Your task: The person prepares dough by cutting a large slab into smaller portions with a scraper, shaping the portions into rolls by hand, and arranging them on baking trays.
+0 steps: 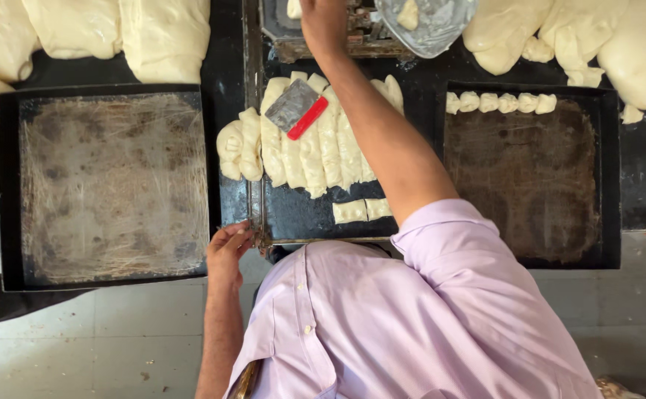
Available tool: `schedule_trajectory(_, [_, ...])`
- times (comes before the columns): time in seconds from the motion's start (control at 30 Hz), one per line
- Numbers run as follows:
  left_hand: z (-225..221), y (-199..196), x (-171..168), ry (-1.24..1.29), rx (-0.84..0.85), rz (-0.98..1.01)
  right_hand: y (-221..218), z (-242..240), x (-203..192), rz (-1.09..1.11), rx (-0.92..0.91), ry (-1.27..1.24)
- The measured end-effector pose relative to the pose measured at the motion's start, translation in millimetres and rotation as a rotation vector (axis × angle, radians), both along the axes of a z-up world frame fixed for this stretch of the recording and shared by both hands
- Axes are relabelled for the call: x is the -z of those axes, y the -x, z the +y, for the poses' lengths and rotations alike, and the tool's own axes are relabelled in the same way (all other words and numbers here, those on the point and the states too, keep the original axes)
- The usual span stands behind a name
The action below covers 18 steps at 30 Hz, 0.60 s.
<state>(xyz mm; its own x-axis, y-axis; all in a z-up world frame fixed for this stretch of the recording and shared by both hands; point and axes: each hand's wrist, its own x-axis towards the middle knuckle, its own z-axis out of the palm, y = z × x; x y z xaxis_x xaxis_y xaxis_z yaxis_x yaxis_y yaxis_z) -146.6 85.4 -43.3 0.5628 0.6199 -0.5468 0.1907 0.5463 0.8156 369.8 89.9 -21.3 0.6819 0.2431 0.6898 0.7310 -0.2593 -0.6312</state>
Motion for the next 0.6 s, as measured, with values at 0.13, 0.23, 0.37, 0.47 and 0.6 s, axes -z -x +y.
schedule_trajectory(0.13, [17, 17, 11, 0.007, -0.021, 0.057, 122, -77, 0, 0.459, -0.267, 0.133])
schedule_trajectory(0.23, [19, 8, 14, -0.018, 0.000, 0.076, 217, -165, 9, 0.586, -0.322, 1.004])
schedule_trajectory(0.37, [1, -31, 14, -0.051, 0.094, 0.086, 280, -251, 7, 0.038, -0.329, 0.880])
schedule_trajectory(0.47, [-33, -72, 15, -0.045, 0.201, 0.088, 286, -277, 13, 0.003, -0.439, 0.767])
schedule_trajectory(0.6, [-90, -119, -3, -0.134, 0.469, 0.021, 273, -288, 9, 0.399, -0.632, 0.652])
